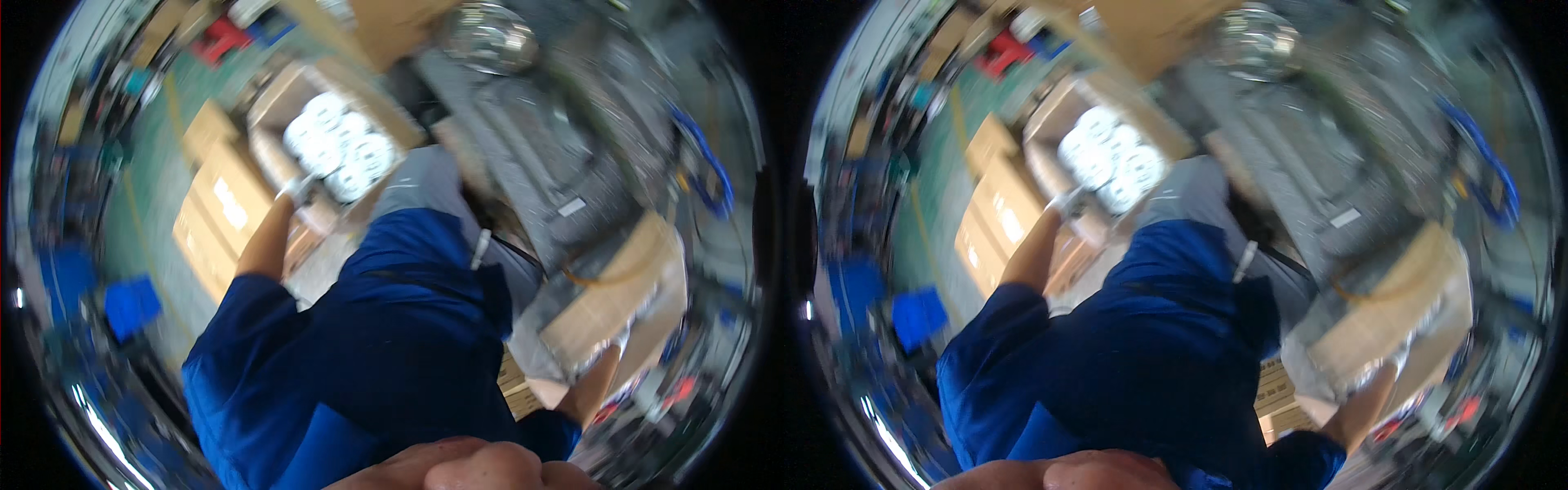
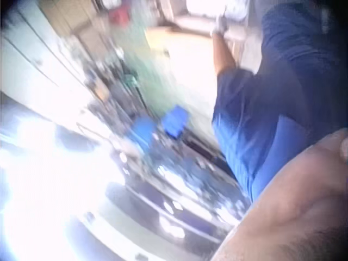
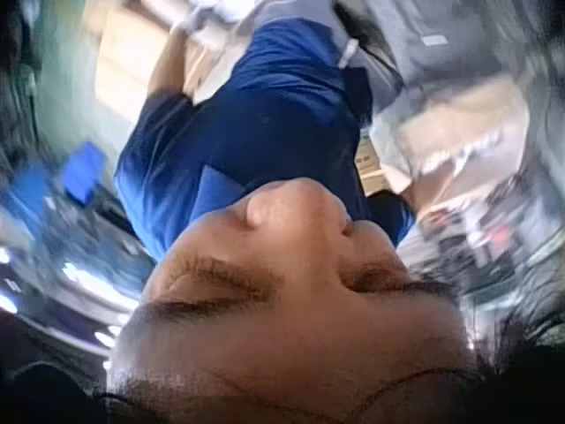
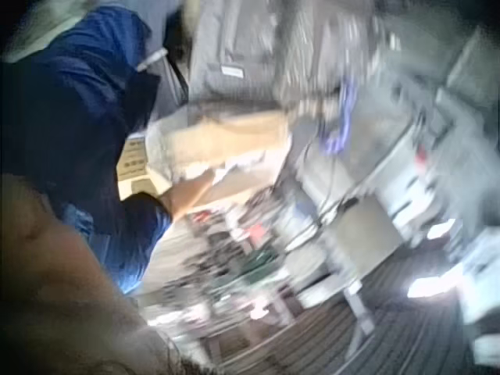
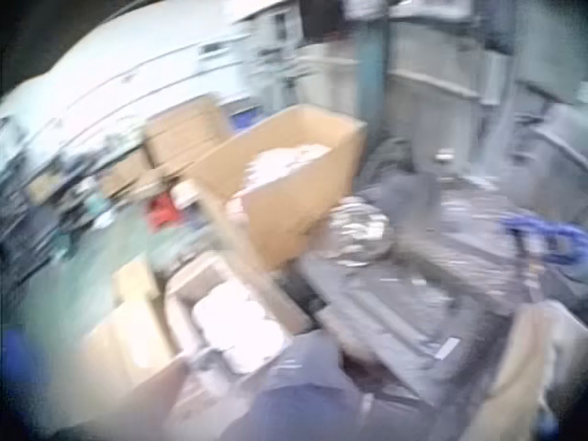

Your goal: Manually process and sort round metal components using a industrial machine.

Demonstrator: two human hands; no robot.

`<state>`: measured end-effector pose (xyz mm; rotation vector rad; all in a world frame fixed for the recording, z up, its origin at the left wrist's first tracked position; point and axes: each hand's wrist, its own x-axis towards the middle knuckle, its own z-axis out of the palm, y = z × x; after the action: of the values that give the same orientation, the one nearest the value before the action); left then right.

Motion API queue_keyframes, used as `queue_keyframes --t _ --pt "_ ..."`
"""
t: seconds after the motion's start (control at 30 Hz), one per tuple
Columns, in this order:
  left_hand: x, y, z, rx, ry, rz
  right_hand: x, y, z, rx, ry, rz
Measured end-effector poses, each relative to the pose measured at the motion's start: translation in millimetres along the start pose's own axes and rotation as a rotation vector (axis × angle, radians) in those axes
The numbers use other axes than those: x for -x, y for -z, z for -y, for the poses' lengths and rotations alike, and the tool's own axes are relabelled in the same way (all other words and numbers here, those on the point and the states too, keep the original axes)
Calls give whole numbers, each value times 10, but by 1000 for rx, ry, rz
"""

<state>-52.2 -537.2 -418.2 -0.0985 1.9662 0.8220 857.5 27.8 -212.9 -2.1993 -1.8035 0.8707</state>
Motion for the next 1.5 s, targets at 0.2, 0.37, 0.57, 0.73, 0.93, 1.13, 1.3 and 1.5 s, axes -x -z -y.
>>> queue_keyframes --t 0.2,0.37,0.57,0.73,0.93,1.13,1.3,1.5 --pt "-96 -176 215 885 166 -275 54 -492 1858 -8 -81 -185" --pt "-1225 -497 532 1136 316 -342 1310 -22 2658 22 -10 -326" --pt "-2196 -794 1025 1561 40 -568 1576 89 2680 72 24 -279" --pt "-1939 -554 492 1629 69 -563 1500 235 2655 125 138 -262" --pt "-1135 -395 196 1689 100 -557 1721 23 3074 179 261 -266" --pt "-271 -88 -161 1314 -9 -458 2164 -86 3459 -13 305 -267" --pt "1054 38 -763 1047 -499 157 2546 -731 3820 -67 774 -173" --pt "2566 -620 -2464 385 -733 476 3118 -2737 4590 -862 -240 1348"
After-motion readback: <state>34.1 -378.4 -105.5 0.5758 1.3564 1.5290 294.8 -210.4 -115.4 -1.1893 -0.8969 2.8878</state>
